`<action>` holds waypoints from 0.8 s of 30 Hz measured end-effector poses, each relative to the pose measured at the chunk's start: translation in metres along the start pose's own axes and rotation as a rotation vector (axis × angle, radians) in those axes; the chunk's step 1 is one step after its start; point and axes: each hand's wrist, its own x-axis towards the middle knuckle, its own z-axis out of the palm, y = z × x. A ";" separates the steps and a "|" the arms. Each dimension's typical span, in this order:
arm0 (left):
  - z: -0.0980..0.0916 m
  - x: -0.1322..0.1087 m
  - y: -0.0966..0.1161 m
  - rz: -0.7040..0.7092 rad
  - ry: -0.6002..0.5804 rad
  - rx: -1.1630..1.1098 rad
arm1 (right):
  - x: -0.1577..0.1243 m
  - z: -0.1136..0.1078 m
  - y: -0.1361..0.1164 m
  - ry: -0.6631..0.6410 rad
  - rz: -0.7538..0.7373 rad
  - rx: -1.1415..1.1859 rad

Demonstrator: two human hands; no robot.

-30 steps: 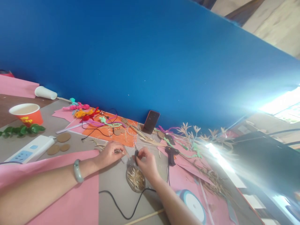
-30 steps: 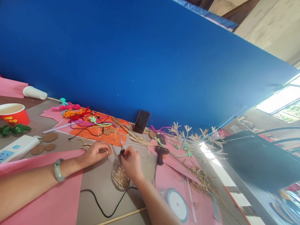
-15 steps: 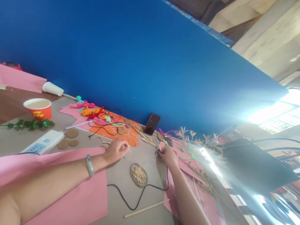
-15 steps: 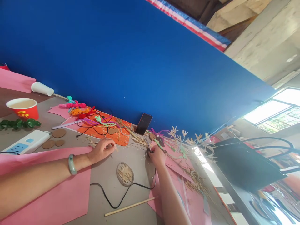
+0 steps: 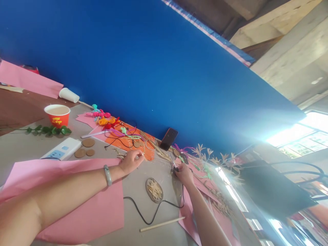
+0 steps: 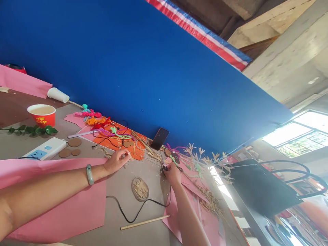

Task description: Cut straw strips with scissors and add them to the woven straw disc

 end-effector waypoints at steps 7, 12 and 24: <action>0.004 0.004 -0.009 -0.048 0.013 -0.091 | -0.009 0.011 -0.025 -0.134 -0.070 0.299; 0.004 0.004 -0.010 -0.064 0.029 -0.096 | -0.020 0.034 -0.085 -0.338 -0.175 0.563; 0.003 0.007 -0.007 -0.034 0.064 -0.125 | -0.022 0.052 -0.143 -0.582 -0.158 0.834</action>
